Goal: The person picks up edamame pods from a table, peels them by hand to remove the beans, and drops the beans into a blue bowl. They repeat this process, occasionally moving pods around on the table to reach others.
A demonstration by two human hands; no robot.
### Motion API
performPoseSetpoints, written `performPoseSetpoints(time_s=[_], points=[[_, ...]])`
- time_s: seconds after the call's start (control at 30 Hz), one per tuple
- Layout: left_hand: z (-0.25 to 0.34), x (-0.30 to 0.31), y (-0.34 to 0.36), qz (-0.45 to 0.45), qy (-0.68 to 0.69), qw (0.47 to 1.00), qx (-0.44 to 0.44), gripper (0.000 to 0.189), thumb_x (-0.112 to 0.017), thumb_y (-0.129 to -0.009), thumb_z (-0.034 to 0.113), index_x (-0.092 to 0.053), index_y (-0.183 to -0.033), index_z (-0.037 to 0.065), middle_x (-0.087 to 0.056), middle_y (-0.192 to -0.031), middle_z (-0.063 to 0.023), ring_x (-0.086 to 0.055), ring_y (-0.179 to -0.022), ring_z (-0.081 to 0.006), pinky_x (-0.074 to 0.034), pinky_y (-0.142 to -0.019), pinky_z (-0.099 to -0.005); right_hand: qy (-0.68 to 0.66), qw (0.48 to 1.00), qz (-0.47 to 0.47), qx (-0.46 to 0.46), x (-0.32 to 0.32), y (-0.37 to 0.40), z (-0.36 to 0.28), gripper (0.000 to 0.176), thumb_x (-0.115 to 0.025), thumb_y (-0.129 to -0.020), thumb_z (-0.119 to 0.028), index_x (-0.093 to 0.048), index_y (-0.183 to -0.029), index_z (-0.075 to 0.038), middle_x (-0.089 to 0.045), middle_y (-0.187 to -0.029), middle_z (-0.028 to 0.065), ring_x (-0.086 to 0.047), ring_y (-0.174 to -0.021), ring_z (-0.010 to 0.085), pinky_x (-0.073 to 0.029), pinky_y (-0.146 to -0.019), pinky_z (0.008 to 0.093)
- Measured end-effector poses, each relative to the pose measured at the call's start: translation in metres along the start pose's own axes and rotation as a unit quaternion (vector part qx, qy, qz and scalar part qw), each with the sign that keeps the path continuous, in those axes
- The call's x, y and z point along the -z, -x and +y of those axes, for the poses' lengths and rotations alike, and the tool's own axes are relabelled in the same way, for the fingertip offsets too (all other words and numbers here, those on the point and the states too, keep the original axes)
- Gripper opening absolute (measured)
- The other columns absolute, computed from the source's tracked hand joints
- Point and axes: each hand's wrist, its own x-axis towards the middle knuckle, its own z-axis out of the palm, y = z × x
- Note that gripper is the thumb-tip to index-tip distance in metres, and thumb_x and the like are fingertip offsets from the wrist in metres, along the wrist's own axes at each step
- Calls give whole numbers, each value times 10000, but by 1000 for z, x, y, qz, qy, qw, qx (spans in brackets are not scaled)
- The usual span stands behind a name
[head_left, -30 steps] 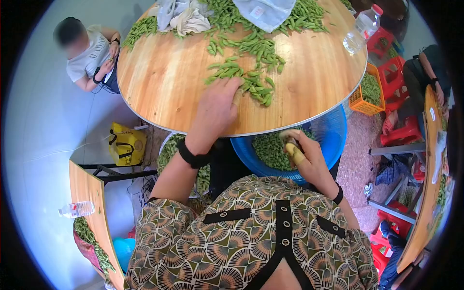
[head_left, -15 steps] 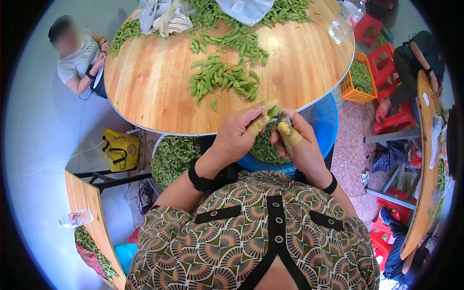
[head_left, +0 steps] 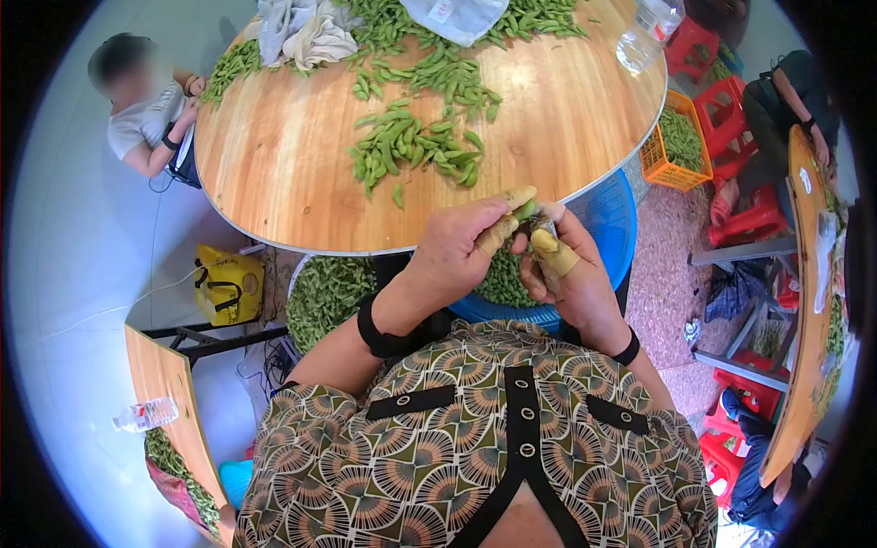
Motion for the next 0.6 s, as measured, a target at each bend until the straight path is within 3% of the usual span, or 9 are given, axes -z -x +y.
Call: performPoseSetpoints(time_s=[0.1, 0.33, 0.43, 0.5, 0.53, 0.6], points=[[1, -1, -1, -1, 5, 1000, 3, 321, -548, -921, 49, -608, -1234, 6, -694, -975, -156, -692, -887, -237, -519, -774, -296, -1, 1000, -2, 2, 2, 2, 0, 305, -481, -998, -178, -451, -1283, -76, -576, -972, 35, -498, -544, 91, -294, -425, 199], [4, 0, -4, -20, -10, 1000, 1, 347, -555, -904, 38, -603, -1247, 14, -688, -980, -174, -691, -864, -276, -524, -765, -301, 3, 1000, 0, 5, -1, 4, -3, 291, -476, -996, -172, -453, -1271, -77, -579, -975, 41, -494, -541, 91, -292, -430, 197], [6, -1, -3, -6, -16, 999, -29, 338, -546, -877, 11, -614, -1208, 25, -659, -869, -168, -662, -780, -321, -518, -666, -338, 13, 1000, 20, 8, -3, 5, -4, 261, -473, -996, -170, -473, -1240, -77, -564, -945, 27, -480, -541, 85, -291, -432, 196], [11, 2, 2, -44, -162, 983, -74, 345, -549, -867, 12, -627, -1200, 52, -632, -825, -174, -633, -702, -326, -496, -613, -349, 83, 996, 11, 22, 2, 6, -2, 237, -473, -996, -170, -492, -1213, -76, -542, -918, 13, -460, -534, 81, -292, -435, 195], [10, 0, 3, -44, -161, 983, -74, 345, -549, -867, 12, -627, -1200, 52, -632, -825, -174, -633, -702, -326, -496, -613, -349, 83, 996, 12, 22, 3, 7, -1, 237, -473, -996, -170, -492, -1213, -76, -542, -918, 13, -460, -534, 81, -292, -435, 195], [3, -6, 8, 9, -93, 986, -140, 304, -544, -919, 55, -617, -1214, 50, -624, -779, -111, -583, -590, -231, -448, -537, -299, 57, 998, 5, -15, 6, 8, -1, 231, -486, -986, -158, -502, -1200, -73, -523, -905, 4, -472, -592, 79, -293, -440, 186]])
